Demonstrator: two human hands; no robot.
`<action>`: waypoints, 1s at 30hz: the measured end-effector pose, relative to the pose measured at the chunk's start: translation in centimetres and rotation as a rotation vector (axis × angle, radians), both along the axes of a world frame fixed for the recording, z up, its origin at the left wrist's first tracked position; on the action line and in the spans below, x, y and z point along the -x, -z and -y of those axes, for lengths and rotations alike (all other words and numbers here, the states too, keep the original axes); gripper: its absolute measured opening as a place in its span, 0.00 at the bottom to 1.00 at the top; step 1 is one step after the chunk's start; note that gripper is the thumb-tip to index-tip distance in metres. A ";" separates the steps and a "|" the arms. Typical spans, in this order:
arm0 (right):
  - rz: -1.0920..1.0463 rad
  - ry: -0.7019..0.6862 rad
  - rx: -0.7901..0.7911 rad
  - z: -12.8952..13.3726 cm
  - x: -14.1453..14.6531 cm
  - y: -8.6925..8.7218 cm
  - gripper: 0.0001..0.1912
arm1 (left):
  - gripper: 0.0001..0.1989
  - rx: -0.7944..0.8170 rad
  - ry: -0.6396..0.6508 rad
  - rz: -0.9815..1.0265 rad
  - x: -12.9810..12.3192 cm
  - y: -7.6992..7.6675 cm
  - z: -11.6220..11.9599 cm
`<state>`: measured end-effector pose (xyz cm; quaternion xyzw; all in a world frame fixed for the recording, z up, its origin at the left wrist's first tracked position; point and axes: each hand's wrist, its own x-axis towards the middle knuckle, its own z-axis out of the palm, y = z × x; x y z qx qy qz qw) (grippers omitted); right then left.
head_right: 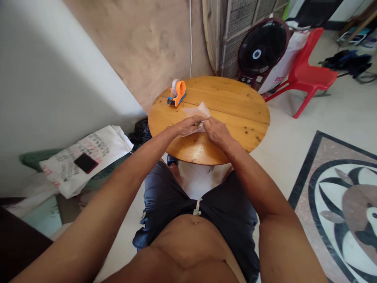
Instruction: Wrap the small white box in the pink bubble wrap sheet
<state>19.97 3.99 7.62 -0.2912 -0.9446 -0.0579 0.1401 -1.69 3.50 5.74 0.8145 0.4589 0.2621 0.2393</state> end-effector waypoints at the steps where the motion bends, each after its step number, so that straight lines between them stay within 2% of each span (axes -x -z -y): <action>1: 0.017 0.029 0.014 -0.3 0.3 -0.5 0.18 | 0.23 0.033 0.000 0.016 0.1 -0.1 -0.1; 9: 0.145 0.223 0.071 -1.6 1.6 -2.3 0.19 | 0.29 0.381 -0.080 0.134 0.8 -2.1 -0.2; 12: 0.173 0.256 0.080 -1.8 1.7 -2.6 0.19 | 0.27 0.399 -0.055 0.153 0.7 -3.0 0.3; 15: 0.162 0.264 0.066 -2.4 1.8 -2.4 0.19 | 0.22 0.362 -0.110 0.110 0.6 -3.4 0.5; 19: 0.113 0.252 0.053 -3.6 1.9 -1.4 0.19 | 0.09 0.266 -0.246 0.147 0.7 -3.0 0.4; 23: 0.067 0.259 0.104 -4.7 1.9 -0.7 0.19 | 0.07 0.235 -0.376 0.224 1.1 -1.9 -0.2; 30: 0.019 0.294 0.212 -5.2 1.8 -0.9 0.18 | 0.05 0.270 -0.483 0.210 1.6 -0.6 -0.7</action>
